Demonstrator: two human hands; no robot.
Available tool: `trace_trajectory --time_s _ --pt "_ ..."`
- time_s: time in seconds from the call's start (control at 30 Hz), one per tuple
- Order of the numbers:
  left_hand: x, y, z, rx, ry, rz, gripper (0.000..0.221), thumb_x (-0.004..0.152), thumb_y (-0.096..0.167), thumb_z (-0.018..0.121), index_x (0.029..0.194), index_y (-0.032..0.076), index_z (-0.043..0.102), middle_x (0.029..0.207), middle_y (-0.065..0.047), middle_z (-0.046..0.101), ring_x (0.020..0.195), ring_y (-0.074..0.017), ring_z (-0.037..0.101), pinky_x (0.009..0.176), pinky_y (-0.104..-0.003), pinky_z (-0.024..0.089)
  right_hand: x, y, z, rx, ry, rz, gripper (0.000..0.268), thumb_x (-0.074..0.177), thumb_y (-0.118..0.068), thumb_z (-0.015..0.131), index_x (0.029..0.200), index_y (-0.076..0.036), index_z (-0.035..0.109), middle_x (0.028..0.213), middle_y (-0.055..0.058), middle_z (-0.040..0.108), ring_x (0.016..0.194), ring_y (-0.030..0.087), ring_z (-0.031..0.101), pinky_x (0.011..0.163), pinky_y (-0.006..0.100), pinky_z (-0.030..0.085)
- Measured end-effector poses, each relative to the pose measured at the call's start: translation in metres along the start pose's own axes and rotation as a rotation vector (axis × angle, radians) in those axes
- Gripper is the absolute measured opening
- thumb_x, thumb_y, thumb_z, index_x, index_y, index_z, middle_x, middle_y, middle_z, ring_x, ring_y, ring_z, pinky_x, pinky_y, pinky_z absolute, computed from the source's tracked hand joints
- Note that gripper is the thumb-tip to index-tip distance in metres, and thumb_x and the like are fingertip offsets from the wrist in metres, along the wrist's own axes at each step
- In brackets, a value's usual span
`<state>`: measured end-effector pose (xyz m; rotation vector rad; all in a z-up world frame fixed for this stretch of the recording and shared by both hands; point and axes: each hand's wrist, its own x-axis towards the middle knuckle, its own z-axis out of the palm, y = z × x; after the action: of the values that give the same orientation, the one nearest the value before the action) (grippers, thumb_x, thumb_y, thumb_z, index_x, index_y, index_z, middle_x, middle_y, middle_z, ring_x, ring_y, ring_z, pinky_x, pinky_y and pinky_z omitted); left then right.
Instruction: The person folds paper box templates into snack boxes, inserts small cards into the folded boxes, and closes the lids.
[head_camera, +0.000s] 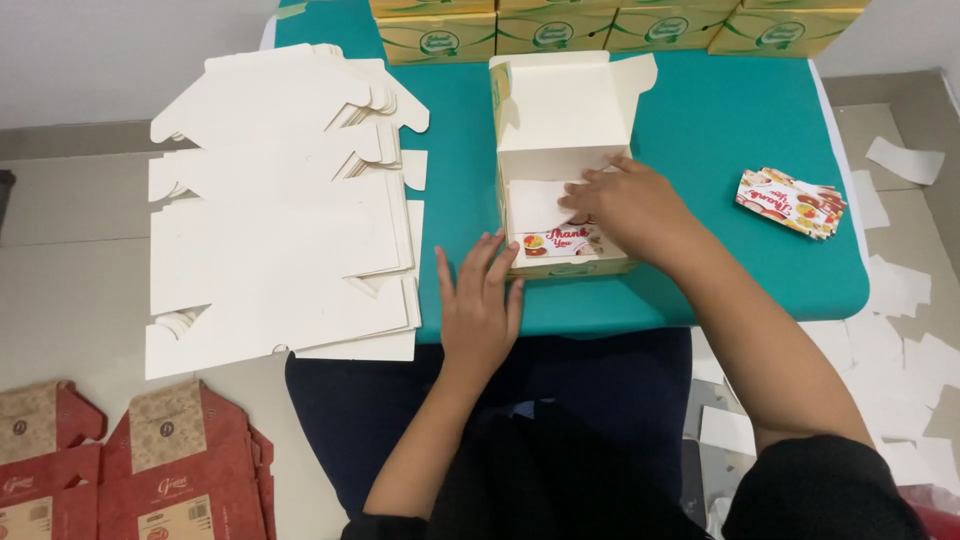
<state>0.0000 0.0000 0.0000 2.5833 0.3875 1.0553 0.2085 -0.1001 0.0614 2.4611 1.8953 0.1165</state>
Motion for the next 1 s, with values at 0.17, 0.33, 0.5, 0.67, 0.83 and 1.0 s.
trace_trajectory --time_s 0.17,0.33,0.5,0.67,0.83,1.0 --pt "0.000 -0.002 0.001 -0.006 -0.014 -0.004 0.040 0.096 0.021 0.051 0.134 0.018 0.040 0.132 -0.006 0.049 0.128 -0.0262 0.047 0.112 -0.066 0.013 0.004 -0.011 -0.014 -0.064 -0.286 0.064 0.036 0.080 -0.016 0.062 0.116 -0.021 0.067 0.134 -0.002 0.058 0.131 0.020 0.048 0.117 0.044 0.016" --pt "0.015 0.002 -0.033 -0.307 -0.123 -0.111 0.046 0.096 0.024 0.052 0.136 0.011 0.035 0.137 -0.012 0.043 0.134 -0.0306 0.038 0.113 -0.064 0.002 -0.015 0.006 -0.050 0.425 -0.045 -0.001 0.032 0.081 -0.003 0.057 0.111 -0.003 0.069 0.124 0.019 0.062 0.126 0.036 0.050 0.112 0.049 0.026" --pt "0.041 -0.008 -0.071 -0.766 -0.305 -0.318 0.059 0.096 0.026 0.052 0.143 0.005 0.025 0.148 -0.017 0.032 0.140 -0.0388 0.024 0.113 -0.061 0.009 -0.031 0.075 -0.020 0.950 0.480 0.459 0.022 0.104 -0.004 0.041 0.110 -0.007 0.062 0.096 0.010 0.064 0.095 0.022 0.065 0.082 0.035 0.054" --pt "0.096 -0.040 -0.036 -0.794 -0.659 -0.535 0.081 0.092 0.063 0.031 0.151 0.011 0.010 0.155 -0.018 0.011 0.145 -0.0366 0.006 0.114 -0.058 0.003 0.004 0.075 -0.009 1.355 0.187 0.547 0.073 0.102 -0.049 0.025 0.139 0.014 0.030 0.127 0.037 0.047 0.117 0.047 0.050 0.094 0.052 0.044" --pt "0.139 -0.041 -0.002 -0.847 -0.767 -0.565 0.102 0.084 0.079 0.008 0.150 0.002 0.004 0.155 -0.024 0.003 0.143 -0.0418 0.002 0.117 -0.053 -0.002 0.034 0.063 -0.032 1.545 0.124 0.582 0.098 0.090 -0.071 0.024 0.140 0.014 0.023 0.133 0.033 0.044 0.125 0.041 0.047 0.102 0.051 0.039" --pt "0.168 -0.053 0.008 -0.973 -0.611 -0.456 0.102 0.087 0.078 0.014 0.149 -0.001 -0.002 0.154 -0.026 -0.003 0.142 -0.0457 0.001 0.116 -0.056 0.000 0.053 0.090 -0.009 1.600 0.321 0.412 0.055 0.101 -0.037 0.049 0.140 0.000 0.038 0.131 0.022 0.051 0.124 0.034 0.051 0.106 0.049 0.036"
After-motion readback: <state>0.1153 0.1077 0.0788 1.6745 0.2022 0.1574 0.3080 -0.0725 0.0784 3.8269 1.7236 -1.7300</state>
